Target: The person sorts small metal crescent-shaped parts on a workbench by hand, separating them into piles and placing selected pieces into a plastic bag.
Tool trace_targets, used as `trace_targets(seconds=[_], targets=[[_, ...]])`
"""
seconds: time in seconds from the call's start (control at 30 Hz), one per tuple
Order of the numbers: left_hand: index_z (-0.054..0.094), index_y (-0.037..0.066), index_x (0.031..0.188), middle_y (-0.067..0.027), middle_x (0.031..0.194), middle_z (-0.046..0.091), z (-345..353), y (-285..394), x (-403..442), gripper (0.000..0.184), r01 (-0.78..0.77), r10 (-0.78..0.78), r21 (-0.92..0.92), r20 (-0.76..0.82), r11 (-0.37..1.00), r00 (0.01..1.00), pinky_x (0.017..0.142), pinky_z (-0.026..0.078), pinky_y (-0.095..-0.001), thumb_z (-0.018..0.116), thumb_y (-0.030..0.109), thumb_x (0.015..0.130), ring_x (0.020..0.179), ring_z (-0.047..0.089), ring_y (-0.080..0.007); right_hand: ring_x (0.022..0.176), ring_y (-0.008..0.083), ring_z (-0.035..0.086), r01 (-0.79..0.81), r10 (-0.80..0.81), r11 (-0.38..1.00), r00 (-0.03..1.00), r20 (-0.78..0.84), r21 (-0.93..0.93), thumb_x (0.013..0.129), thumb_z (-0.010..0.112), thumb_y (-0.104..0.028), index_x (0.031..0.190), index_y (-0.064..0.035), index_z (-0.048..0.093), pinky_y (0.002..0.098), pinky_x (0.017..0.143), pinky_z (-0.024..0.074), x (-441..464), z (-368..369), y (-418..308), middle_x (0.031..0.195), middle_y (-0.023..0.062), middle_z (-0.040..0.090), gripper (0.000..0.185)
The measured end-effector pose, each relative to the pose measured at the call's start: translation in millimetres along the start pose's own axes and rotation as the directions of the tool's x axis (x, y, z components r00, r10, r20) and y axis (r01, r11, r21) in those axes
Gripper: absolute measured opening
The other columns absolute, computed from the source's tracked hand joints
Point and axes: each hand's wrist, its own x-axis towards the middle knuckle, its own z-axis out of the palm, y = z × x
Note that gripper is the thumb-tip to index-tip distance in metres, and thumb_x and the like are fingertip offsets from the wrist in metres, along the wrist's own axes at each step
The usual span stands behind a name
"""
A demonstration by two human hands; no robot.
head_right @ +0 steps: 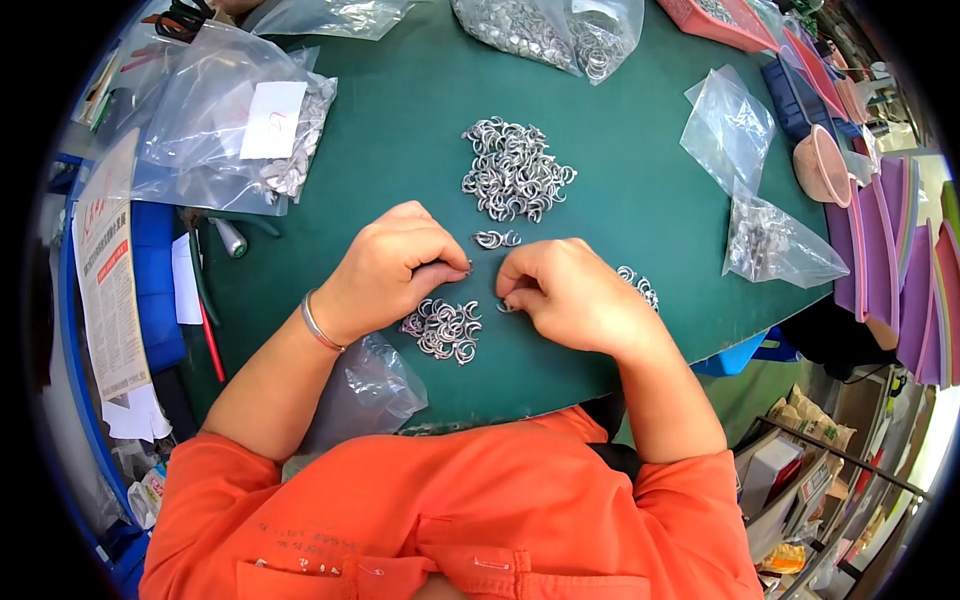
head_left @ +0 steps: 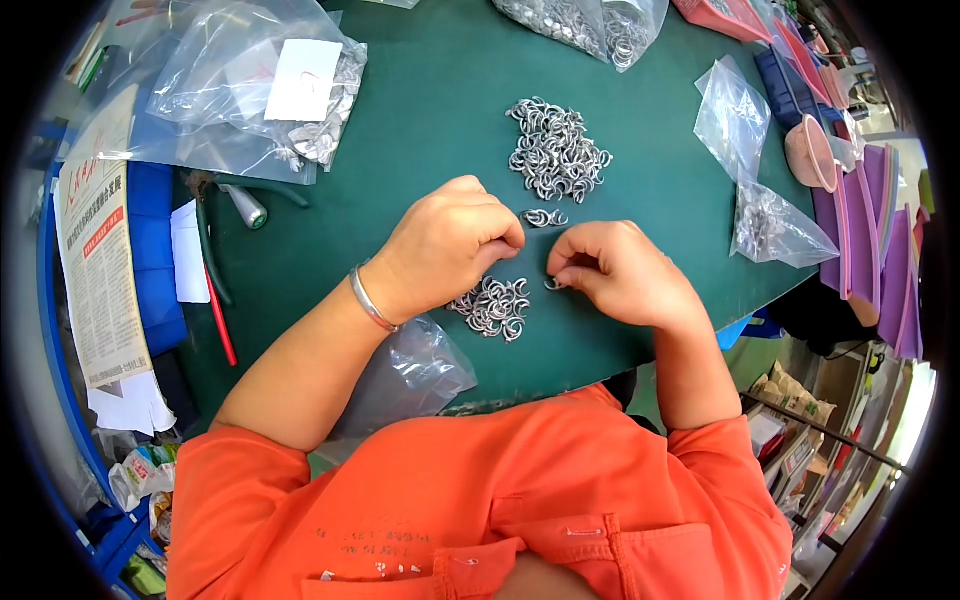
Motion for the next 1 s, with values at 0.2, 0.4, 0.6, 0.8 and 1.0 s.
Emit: trace_targets(seconds=[0.2, 0.4, 0.6, 0.8, 1.0], targets=[[0.067, 0.003, 0.079, -0.0055, 0.076, 0.059, 1, -3, 0, 0.012, 0.040, -0.032, 0.070, -0.103, 0.997, 0.994, 0.064, 0.045, -0.0302, 0.075, 0.001, 0.071, 0.064, 0.054, -0.0200, 0.079, 0.0332, 0.061, 0.238, -0.334, 0.932, 0.858, -0.390, -0.275, 0.076, 0.066, 0.002, 0.087, -0.0003, 0.066, 0.0406, 0.070, 0.0506, 4, 9, 2, 0.082, 0.0131, 0.060, 0.011], [0.069, 0.000, 0.084, 0.0004, 0.075, 0.057, -13, -3, 1, 0.006, 0.358, -0.367, -0.082, -0.254, 0.930, 0.895, 0.056, 0.039, -0.0212, 0.072, 0.005, 0.082, 0.062, 0.047, -0.0057, 0.083, 0.0319, 0.061, 0.278, -0.482, 0.851, 0.750, -0.453, -0.446, 0.077, 0.069, -0.001, 0.089, -0.0007, 0.065, 0.0381, 0.069, 0.0512, 13, 17, 14, 0.090, 0.0114, 0.061, 0.013], [0.069, 0.001, 0.087, 0.0002, 0.079, 0.060, -13, -6, 0, 0.008, 0.387, -0.413, -0.149, -0.258, 0.910, 0.873, 0.058, 0.041, -0.0203, 0.073, 0.005, 0.082, 0.064, 0.049, -0.0051, 0.071, 0.0247, 0.064, 0.091, -0.124, 0.991, 0.881, -0.457, -0.095, 0.079, 0.065, 0.000, 0.089, 0.0016, 0.064, 0.0338, 0.064, 0.0504, -8, 7, 8, 0.085, 0.0125, 0.062, 0.010], [0.069, 0.003, 0.088, -0.0047, 0.084, 0.062, -6, -7, -1, 0.015, -0.016, 0.018, 0.096, -0.016, 0.995, 1.000, 0.061, 0.045, -0.0265, 0.074, 0.000, 0.075, 0.066, 0.056, -0.0160, 0.071, 0.0254, 0.063, 0.081, -0.141, 0.984, 0.891, -0.432, -0.156, 0.079, 0.062, -0.001, 0.090, 0.0011, 0.065, 0.0350, 0.065, 0.0507, -8, 11, 15, 0.080, 0.0134, 0.061, 0.012], [0.070, 0.002, 0.088, -0.0038, 0.077, 0.059, -9, -4, -1, 0.010, 0.217, -0.216, 0.005, -0.070, 0.976, 0.974, 0.059, 0.043, -0.0252, 0.071, 0.001, 0.078, 0.064, 0.053, -0.0127, 0.074, 0.0288, 0.061, 0.092, -0.130, 0.988, 0.927, -0.351, -0.125, 0.081, 0.059, 0.001, 0.097, 0.0002, 0.066, 0.0357, 0.069, 0.0499, -18, 0, 25, 0.083, 0.0141, 0.061, 0.018]])
